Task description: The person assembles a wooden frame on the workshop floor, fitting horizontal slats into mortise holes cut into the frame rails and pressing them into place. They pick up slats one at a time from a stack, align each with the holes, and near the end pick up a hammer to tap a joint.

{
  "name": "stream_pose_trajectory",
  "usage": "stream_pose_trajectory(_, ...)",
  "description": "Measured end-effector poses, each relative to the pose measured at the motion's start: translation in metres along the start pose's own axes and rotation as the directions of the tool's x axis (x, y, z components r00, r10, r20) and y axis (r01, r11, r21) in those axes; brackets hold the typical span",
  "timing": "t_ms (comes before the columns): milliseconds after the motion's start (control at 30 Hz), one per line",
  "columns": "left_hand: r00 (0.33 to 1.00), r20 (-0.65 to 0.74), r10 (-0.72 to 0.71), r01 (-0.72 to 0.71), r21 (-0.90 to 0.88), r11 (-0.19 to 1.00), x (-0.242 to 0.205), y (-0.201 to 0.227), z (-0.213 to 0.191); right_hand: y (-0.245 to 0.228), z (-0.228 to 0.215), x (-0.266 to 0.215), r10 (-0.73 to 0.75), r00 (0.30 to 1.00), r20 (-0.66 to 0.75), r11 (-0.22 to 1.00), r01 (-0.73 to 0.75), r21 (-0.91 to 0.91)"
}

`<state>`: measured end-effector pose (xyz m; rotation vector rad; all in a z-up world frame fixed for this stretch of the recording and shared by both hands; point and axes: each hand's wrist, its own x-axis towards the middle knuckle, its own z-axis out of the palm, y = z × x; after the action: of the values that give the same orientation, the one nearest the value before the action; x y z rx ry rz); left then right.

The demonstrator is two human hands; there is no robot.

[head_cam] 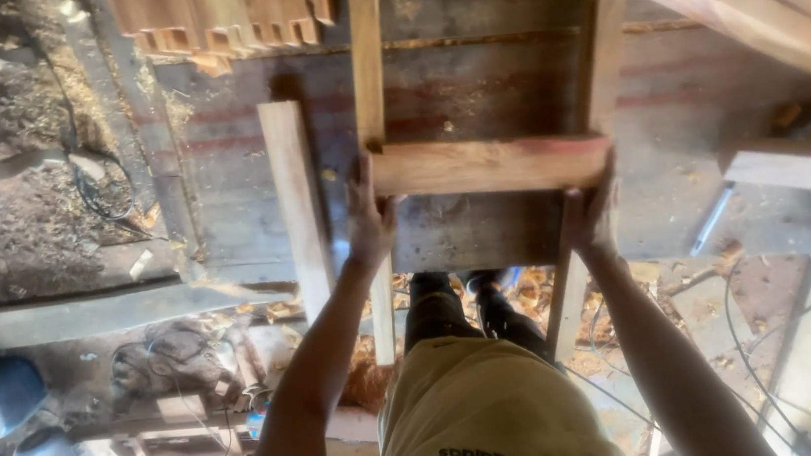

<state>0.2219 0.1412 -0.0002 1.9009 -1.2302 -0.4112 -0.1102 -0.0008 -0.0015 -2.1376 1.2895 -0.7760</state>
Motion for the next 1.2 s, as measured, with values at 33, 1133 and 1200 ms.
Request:
stream_pose_trajectory(33, 1.0, -0.011, -0.027, 0.027, 0.017, 0.999, -0.001, -0.001, 0.001, 0.008, 0.002, -0.005, 0.042, 0.999, 0.01, 0.998, -0.042, -0.04)
stream_pose_trajectory(1133, 0.986, -0.154, -0.069, 0.073, 0.019, 0.997, -0.019, -0.023, 0.021, 0.019, 0.007, -0.02, 0.208, 0.978, -0.011, 0.975, -0.209, -0.079)
stream_pose_trajectory(1200, 0.988, -0.143, -0.057, 0.06, 0.014, 0.998, -0.019, -0.022, 0.021, 0.016, 0.004, -0.018, 0.23, 0.972, -0.036, 0.971, -0.232, -0.064)
